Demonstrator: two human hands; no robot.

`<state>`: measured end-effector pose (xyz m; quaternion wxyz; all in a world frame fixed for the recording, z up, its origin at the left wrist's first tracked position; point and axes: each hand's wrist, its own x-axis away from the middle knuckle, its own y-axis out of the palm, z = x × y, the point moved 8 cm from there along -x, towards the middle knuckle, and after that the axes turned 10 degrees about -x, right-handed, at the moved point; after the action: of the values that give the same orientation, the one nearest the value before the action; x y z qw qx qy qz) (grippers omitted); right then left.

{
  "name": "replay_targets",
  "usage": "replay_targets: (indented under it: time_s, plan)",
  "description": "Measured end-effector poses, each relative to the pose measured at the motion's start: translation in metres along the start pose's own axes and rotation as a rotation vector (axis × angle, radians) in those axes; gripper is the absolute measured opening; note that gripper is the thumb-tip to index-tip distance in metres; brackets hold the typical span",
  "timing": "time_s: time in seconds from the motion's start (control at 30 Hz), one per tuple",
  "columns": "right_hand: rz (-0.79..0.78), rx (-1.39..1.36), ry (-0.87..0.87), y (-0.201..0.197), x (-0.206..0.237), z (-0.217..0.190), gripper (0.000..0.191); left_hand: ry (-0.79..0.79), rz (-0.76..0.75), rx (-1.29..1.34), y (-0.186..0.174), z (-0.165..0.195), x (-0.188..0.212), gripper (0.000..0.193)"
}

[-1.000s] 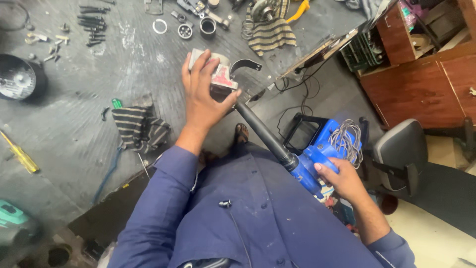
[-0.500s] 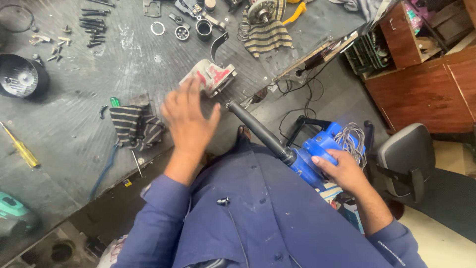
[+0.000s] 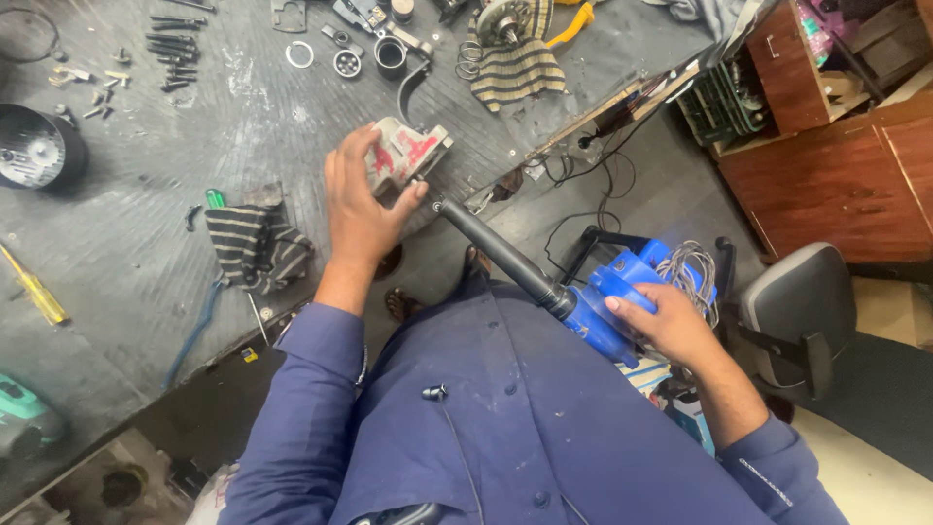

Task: The person cleans a disassembled metal motor housing at a workshop bench. They use a blue electric air blower to blow dust and debris off the part, wipe the housing and its components with rags, turn the part over to clean different sides, and blow it again while holding it up.

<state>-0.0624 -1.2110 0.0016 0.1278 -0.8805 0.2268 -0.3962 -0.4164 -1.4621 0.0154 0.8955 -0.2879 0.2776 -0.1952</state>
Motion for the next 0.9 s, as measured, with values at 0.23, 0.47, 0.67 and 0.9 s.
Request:
replay_targets:
  time_s: [0.23,0.47,0.67,0.9]
  plan:
    - [-0.016,-0.117,-0.008,-0.034,-0.019,0.013,0.046,0.049,-0.035,-0.125,0.009,0.003,0.005,0.069]
    - [0.012,-0.132,-0.031,-0.057,-0.028,0.012,0.042,0.075,-0.041,-0.104,0.018,0.003,0.012,0.062]
    - [-0.027,0.148,-0.098,-0.054,-0.023,-0.021,0.040,0.076,-0.046,-0.119,0.016,0.001,0.011,0.062]
    - [0.069,0.511,-0.227,-0.034,-0.014,-0.057,0.044,0.079,-0.032,-0.117,0.012,0.002,0.008,0.079]
